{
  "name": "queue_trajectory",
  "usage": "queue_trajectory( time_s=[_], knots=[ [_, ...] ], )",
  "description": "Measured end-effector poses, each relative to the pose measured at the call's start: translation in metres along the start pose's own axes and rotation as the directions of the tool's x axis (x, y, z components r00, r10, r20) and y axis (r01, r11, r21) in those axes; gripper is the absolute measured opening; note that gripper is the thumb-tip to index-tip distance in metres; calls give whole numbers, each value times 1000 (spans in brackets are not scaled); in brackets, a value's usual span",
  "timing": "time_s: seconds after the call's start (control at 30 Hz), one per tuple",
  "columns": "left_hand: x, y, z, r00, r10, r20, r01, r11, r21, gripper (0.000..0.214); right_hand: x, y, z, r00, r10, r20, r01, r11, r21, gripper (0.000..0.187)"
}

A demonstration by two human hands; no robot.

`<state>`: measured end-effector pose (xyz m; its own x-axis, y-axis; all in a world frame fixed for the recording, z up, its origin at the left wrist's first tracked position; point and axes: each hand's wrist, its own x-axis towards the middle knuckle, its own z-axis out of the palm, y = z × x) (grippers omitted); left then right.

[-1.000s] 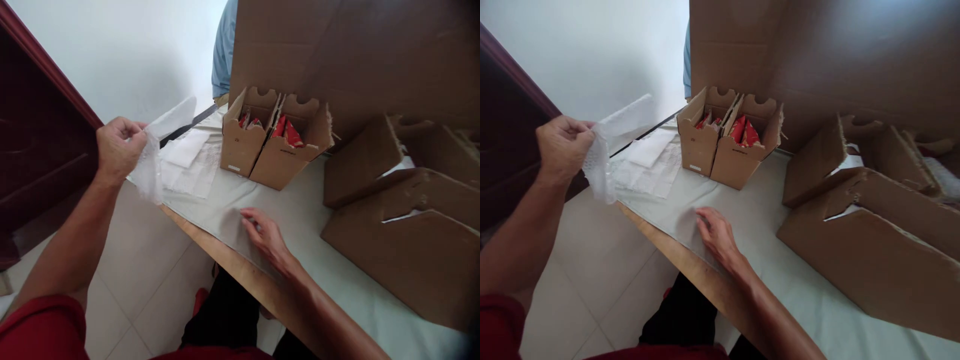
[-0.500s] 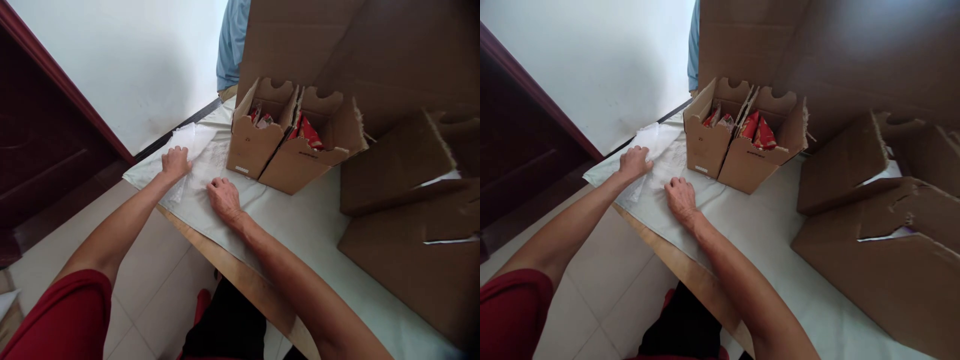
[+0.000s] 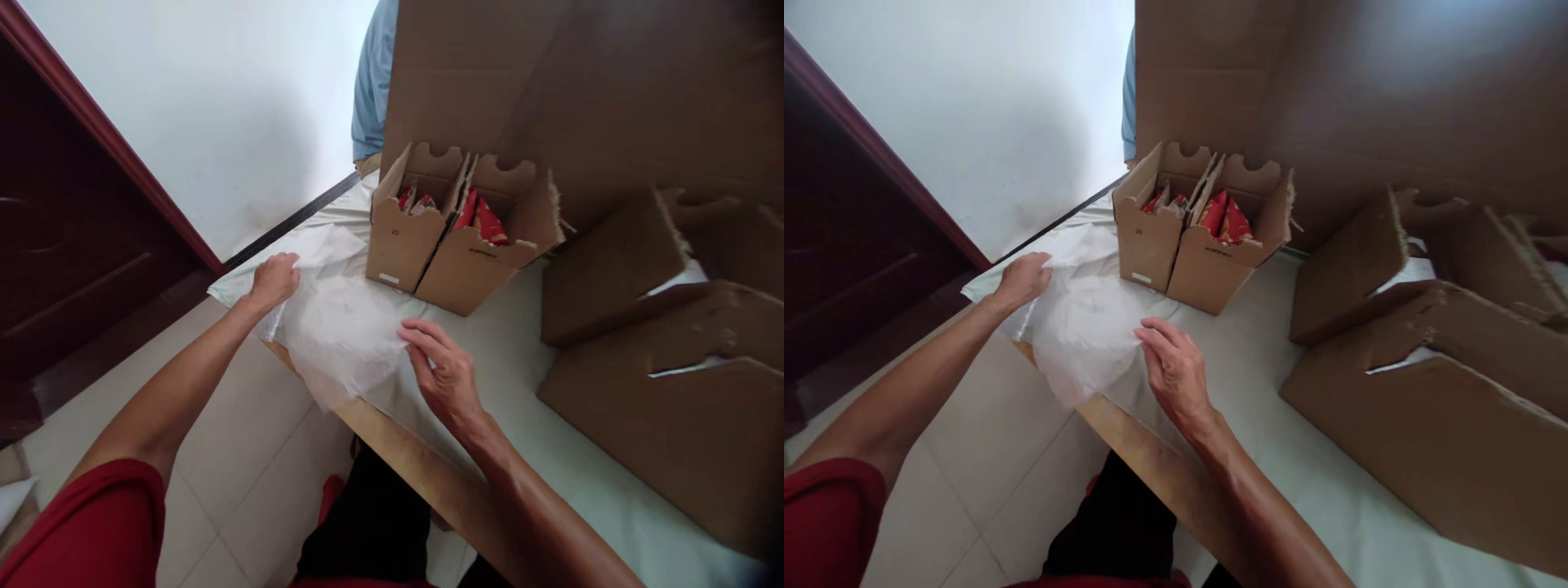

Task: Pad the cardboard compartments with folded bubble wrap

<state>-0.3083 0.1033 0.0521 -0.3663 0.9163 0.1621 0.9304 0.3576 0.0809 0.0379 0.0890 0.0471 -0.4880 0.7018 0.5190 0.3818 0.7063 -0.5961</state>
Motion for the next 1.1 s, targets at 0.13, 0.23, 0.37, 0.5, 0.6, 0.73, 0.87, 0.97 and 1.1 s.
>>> queue_trajectory(
  time_s=[0.13, 0.23, 0.37, 0.5, 0.6, 0.73, 0.87, 0.97, 1.1],
  knots=[
    [-11, 10, 7, 999, 30, 33, -31, 999, 14, 38, -55, 12, -55, 973, 192, -126, -190, 981, 31, 27],
    [-30, 16, 1, 998, 53, -40, -52, 998, 19, 50, -104, 31, -94, 911, 362, -196, -343, 931, 125, 22],
    [-76, 46, -7, 957, 219, -192, -238, 968, -81, 61, -160, 59, -133, 697, 665, -267, -540, 732, 414, 11],
    [-130, 107, -2, 835, 541, -103, -546, 793, -268, 51, -188, 69, -152, 504, 836, -217, -601, 520, 607, 40],
    [-163, 157, 10, 703, 712, -2, -663, 654, -364, 46, -194, 60, -155, 513, 845, -151, -613, 484, 625, 55],
    [-195, 196, 14, 650, 760, 7, -713, 612, -341, 39, -201, 43, -159, 586, 806, -82, -640, 522, 565, 73],
    [-222, 205, 3, 634, 772, -52, -749, 597, -287, 28, -214, 48, -185, 651, 753, -93, -642, 612, 462, 74],
    [-238, 209, -8, 584, 811, -32, -783, 552, -287, 22, -229, 59, -216, 668, 707, -231, -692, 705, 156, 57],
    [-247, 208, -15, 540, 841, -33, -801, 502, -326, 23, -261, 52, -244, 721, 569, -395, -678, 696, -234, 41]
  ],
)
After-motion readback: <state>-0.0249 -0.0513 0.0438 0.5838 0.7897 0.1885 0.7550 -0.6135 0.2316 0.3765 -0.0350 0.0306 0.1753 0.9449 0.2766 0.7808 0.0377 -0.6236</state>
